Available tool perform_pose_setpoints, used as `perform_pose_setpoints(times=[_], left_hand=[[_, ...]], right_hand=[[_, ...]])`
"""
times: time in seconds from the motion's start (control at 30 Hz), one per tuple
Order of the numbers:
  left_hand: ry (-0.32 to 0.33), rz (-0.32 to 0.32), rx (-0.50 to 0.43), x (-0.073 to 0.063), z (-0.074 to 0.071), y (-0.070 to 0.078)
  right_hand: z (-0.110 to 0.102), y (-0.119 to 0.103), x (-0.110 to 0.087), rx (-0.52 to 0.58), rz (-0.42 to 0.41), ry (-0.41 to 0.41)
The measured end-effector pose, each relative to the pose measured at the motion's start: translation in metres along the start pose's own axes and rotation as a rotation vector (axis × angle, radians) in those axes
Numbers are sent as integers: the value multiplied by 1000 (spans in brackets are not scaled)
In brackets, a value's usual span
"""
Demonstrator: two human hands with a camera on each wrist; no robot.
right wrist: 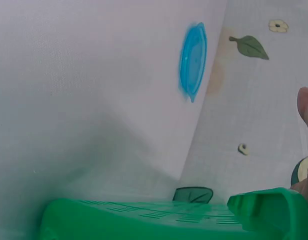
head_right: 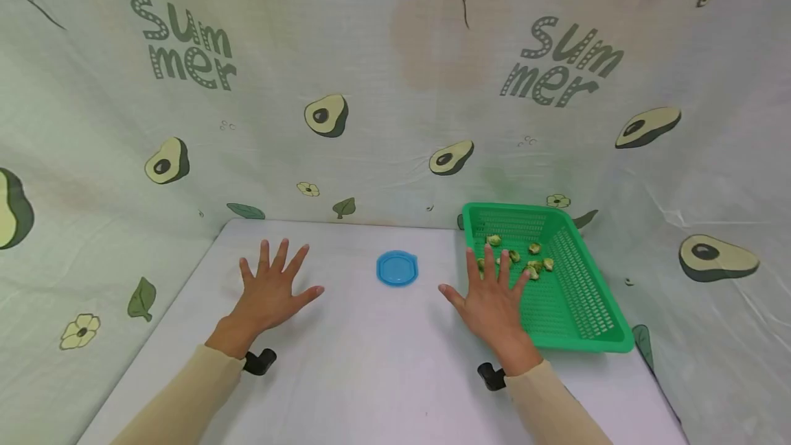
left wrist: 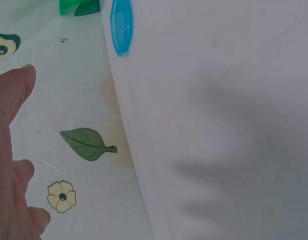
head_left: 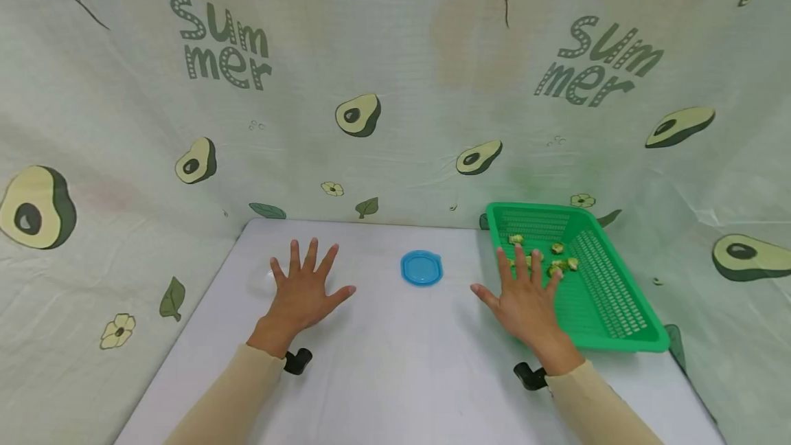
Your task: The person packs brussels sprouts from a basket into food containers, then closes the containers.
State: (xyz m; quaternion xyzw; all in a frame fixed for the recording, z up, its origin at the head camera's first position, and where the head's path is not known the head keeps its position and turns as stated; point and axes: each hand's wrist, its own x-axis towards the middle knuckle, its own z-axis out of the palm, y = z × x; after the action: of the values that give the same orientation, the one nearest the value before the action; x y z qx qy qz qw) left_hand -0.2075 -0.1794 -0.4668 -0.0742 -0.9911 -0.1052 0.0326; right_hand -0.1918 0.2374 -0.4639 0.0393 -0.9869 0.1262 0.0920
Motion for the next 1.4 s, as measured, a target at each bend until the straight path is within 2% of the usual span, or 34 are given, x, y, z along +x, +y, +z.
perform_pose_setpoints(times=[0.2,0.4,0.57,0.73,0.87,1.07,1.23,1.4], left_hand=[[15,-51,-28,-1,-7,-29],[38,-141,-74,-6,-17,-78],[30,-206,-108,-12,-14,-119],[-6,-223,-149,-16,-4,-142],[-13,-193,-143,-11,6,-153],[-6,-127,-133,3,21,-154],[-30,-120,-160,10,29,-155],[-32,-69,-182,15,31,-148]], right_hand=[[3,-9,4,18,-14,16],[12,-38,11,1,-84,56],[28,-68,16,33,-163,71],[49,-101,20,102,-244,48],[64,-130,23,118,-301,-19],[81,-162,23,130,-359,-120],[97,-177,21,129,-408,-178],[109,-184,20,106,-426,-197]])
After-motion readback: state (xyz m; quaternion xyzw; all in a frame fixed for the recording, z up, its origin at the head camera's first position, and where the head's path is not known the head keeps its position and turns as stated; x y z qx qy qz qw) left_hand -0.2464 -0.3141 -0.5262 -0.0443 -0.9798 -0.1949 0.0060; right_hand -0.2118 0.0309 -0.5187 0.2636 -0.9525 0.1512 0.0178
